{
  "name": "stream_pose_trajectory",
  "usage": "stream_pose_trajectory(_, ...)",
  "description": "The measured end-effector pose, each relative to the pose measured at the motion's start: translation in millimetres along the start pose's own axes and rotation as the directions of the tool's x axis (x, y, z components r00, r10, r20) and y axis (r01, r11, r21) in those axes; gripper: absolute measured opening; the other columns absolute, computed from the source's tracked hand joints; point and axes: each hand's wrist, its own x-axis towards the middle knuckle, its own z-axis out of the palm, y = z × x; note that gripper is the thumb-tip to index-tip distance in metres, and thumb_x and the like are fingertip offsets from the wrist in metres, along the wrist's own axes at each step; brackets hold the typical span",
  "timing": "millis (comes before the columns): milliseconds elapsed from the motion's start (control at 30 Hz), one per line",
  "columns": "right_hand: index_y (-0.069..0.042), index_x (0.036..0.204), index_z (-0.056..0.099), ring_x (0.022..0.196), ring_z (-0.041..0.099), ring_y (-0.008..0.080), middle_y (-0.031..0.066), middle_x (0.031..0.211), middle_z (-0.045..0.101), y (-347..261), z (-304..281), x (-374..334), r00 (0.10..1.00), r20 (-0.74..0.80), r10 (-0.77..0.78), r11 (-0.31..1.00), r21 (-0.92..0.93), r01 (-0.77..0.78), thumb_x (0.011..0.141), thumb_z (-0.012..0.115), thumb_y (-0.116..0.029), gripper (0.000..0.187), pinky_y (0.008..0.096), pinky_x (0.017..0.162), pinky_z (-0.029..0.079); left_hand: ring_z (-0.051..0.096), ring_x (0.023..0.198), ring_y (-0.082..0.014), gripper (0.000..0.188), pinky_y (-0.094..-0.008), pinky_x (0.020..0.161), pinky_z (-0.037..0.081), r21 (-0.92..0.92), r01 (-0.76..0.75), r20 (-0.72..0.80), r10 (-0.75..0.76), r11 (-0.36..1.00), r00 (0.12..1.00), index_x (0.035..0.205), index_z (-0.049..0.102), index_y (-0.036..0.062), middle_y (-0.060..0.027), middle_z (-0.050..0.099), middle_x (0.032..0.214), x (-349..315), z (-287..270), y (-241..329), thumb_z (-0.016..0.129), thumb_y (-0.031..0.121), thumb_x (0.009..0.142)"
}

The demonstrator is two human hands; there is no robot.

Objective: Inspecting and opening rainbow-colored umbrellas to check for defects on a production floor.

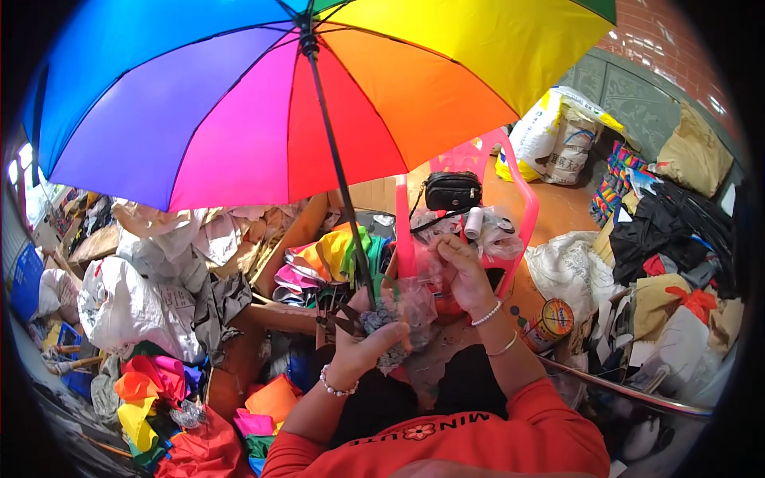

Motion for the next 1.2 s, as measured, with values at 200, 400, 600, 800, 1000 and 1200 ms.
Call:
stream_pose_trajectory(200, -0.006, 0.105, 0.052, 0.054, 0.034, 0.0072, -0.0011, 0.065, 0.041, -28, 29, 8, 0.992, 0.023, -0.125, 0.954, -0.272, 0.126, 0.088, 0.052, -0.015, 0.019, 0.0198, 0.05, 0.029, 0.057, 0.056, -0.0165, 0.039, -0.0232, 0.052, 0.048, 0.063, 0.035, 0.055, -0.038, 0.997, 0.998, 0.105, 0.047, 0.0035, -0.0091, 0.06, 0.084, -3, 16, -3, 0.061, -0.008, 0.07)
stream_pose_trajectory(400, -0.006, 0.101, 0.053, 0.063, 0.035, 0.0109, 0.0016, 0.073, 0.044, -31, 53, 34, 0.766, 0.254, -0.591, 0.501, -0.628, 0.595, 0.081, 0.059, -0.011, 0.022, 0.0214, 0.056, 0.03, 0.058, 0.059, -0.0132, 0.037, -0.0214, 0.054, 0.047, 0.18, 0.089, 0.164, -0.119, 0.98, 0.979, 0.105, 0.049, 0.0042, -0.0064, 0.06, 0.081, -6, 27, -13, 0.063, -0.004, 0.073)
stream_pose_trajectory(600, -0.008, 0.088, 0.049, 0.066, 0.038, 0.0162, 0.0041, 0.08, 0.042, -39, 58, 41, 0.521, 0.535, -0.665, 0.105, -0.624, 0.775, 0.074, 0.06, -0.006, 0.019, 0.0242, 0.06, 0.033, 0.056, 0.058, -0.0108, 0.031, -0.0209, 0.054, 0.045, 0.16, 0.07, 0.29, -0.115, 0.985, 0.95, 0.106, 0.051, 0.0034, -0.0036, 0.059, 0.08, -2, 51, -18, 0.063, 0.002, 0.077)
stream_pose_trajectory(800, -0.012, 0.08, 0.047, 0.071, 0.047, 0.0202, 0.0068, 0.079, 0.045, -73, 57, 41, 0.569, 0.219, -0.793, 0.495, -0.313, 0.811, 0.083, 0.048, -0.01, 0.003, 0.0327, 0.058, 0.043, 0.051, 0.053, -0.0224, 0.027, -0.0301, 0.053, 0.043, 0.516, -0.337, 0.61, -0.062, 0.788, 0.79, 0.096, 0.053, -0.0009, -0.009, 0.057, 0.073, 30, 64, -7, 0.062, 0.02, 0.081)
stream_pose_trajectory(1000, -0.009, 0.094, 0.049, 0.074, 0.047, 0.0224, 0.0059, 0.074, 0.045, -188, 54, 40, 0.61, 0.377, -0.697, 0.645, -0.044, 0.763, 0.085, 0.049, -0.013, 0.011, 0.0349, 0.062, 0.04, 0.056, 0.075, -0.0325, 0.033, -0.0396, 0.067, 0.045, 0.966, -0.128, 0.126, 0.024, 0.224, 0.992, 0.104, 0.054, 0.0025, -0.0162, 0.056, 0.1, 51, -2, -2, 0.055, 0.0, 0.071)
stream_pose_trajectory(1200, -0.004, 0.105, 0.05, 0.08, 0.05, 0.0233, 0.0062, 0.073, 0.045, -232, 63, 80, 0.874, 0.307, -0.375, 0.884, -0.164, 0.437, 0.08, 0.053, -0.009, 0.026, 0.0327, 0.07, 0.042, 0.047, 0.072, -0.0322, 0.018, -0.0539, 0.059, 0.044, 0.812, -0.158, 0.206, 0.022, -0.562, 0.978, 0.086, 0.059, -0.0022, -0.0209, 0.053, 0.081, 0, -91, -21, 0.05, 0.009, 0.076)
